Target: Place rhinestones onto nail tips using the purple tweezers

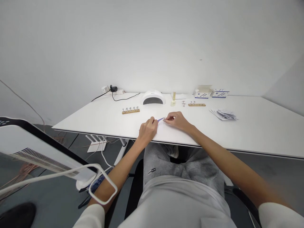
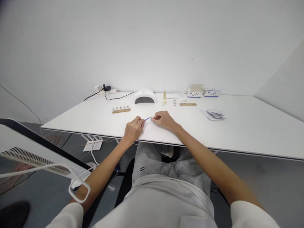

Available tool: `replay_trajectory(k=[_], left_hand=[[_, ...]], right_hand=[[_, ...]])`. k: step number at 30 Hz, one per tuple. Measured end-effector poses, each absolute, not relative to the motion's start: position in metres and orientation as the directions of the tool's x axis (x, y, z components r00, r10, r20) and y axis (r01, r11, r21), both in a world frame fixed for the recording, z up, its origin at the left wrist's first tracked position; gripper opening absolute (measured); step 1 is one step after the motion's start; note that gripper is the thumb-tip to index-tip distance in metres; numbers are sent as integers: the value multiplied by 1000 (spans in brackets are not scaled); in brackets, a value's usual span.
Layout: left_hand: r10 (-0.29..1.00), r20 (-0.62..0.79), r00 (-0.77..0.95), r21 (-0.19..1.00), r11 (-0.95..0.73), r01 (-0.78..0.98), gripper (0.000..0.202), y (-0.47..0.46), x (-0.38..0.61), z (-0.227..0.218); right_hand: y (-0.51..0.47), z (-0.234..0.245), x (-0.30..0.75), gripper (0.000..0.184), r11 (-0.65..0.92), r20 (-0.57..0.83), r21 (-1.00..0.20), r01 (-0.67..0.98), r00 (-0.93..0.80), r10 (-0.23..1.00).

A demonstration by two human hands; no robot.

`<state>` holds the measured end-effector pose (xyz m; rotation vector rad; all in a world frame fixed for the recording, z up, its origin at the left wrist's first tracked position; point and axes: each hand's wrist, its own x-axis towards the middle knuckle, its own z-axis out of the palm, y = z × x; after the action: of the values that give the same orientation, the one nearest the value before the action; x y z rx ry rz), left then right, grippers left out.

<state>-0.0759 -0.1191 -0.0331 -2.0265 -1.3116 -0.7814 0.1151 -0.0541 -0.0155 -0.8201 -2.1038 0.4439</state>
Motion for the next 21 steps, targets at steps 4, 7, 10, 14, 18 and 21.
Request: replay_trajectory(k=[4,7,10,14,18,21], left_hand=[[558,751,352,-189,-328,925,25,-119,-76,-34],[566,746,350,-173,-343,923,24,-118,-77,-35],[576,740,347,-156,-354,922,23,-118,-77,-35],[578,742,340,-154,-347,925,24,-118,-77,-34],[589,743,317,-106,-364,925,24,-119,-76,-33],[579,750,320,-119,-358,926,24,-119,-75,-33]], right_hand=[[-54,-16,115,13,732,573,-547,406,-456,681],[-53,-17,115,13,729,573,-541,419,-451,684],[-53,-17,115,11,733,579,-533,423,-449,681],[-53,-18,116,11,743,590,-523,417,-453,669],[-54,-18,116,12,738,590,-533,415,-443,675],[-54,-18,116,12,743,593,-531,407,-447,669]])
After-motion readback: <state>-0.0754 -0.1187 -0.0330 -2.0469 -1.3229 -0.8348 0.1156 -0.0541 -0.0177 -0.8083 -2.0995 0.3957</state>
